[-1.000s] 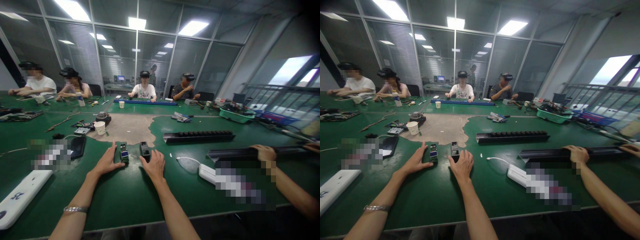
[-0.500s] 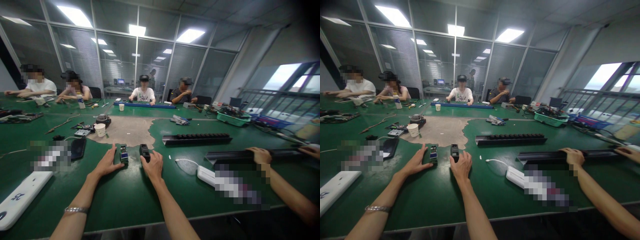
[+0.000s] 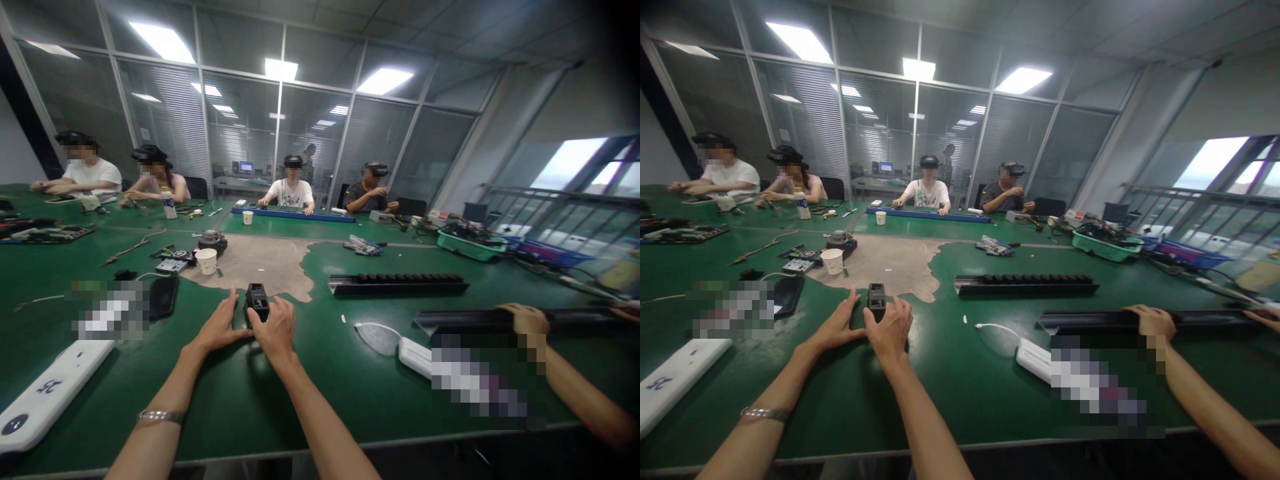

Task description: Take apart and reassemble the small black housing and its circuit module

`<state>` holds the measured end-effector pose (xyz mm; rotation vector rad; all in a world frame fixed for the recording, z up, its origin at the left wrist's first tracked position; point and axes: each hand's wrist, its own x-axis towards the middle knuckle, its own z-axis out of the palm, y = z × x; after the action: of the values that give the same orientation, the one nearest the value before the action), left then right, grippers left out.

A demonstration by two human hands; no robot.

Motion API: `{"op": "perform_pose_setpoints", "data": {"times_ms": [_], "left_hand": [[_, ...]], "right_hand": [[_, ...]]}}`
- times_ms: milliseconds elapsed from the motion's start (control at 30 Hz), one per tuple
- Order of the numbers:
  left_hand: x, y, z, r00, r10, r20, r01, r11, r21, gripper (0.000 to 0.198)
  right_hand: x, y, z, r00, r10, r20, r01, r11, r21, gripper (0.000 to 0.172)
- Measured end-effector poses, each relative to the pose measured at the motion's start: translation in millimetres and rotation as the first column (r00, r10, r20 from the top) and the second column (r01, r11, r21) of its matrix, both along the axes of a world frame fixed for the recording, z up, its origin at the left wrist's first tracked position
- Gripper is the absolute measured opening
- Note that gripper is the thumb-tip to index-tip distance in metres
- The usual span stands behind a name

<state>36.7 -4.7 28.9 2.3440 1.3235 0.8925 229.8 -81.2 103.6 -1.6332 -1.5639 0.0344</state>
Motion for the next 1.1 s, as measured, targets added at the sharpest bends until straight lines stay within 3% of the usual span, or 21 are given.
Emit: {"op": "perform_pose_setpoints", "data": {"times_ms": [400,600,867,1100], "left_hand": [[0,-1,1.8,1.0,-0.007,0.004,0.007,1.0,0.0,0.136],[0,-3,3.2,1.0,-0.026,0.011,0.026,1.0,-0.002,0.132],[0,0,0.7,1.0,-0.02,0.018,0.02,1.0,-0.004,0.138],[0,2,-2.5,0.999,-0.04,0.002,0.04,0.999,0.025,0.138]], "right_hand": [[-12,16,10.4,0.998,-0.033,0.046,0.033,0.999,0.008,0.04],[-13,18,8.3,0.997,-0.028,0.07,0.034,0.996,-0.078,0.043],[-12,22,24.0,0.987,0.02,0.161,0.02,0.97,-0.243,0.046],[-6,12,14.7,0.975,0.071,0.211,0.008,0.936,-0.351,0.055]]}}
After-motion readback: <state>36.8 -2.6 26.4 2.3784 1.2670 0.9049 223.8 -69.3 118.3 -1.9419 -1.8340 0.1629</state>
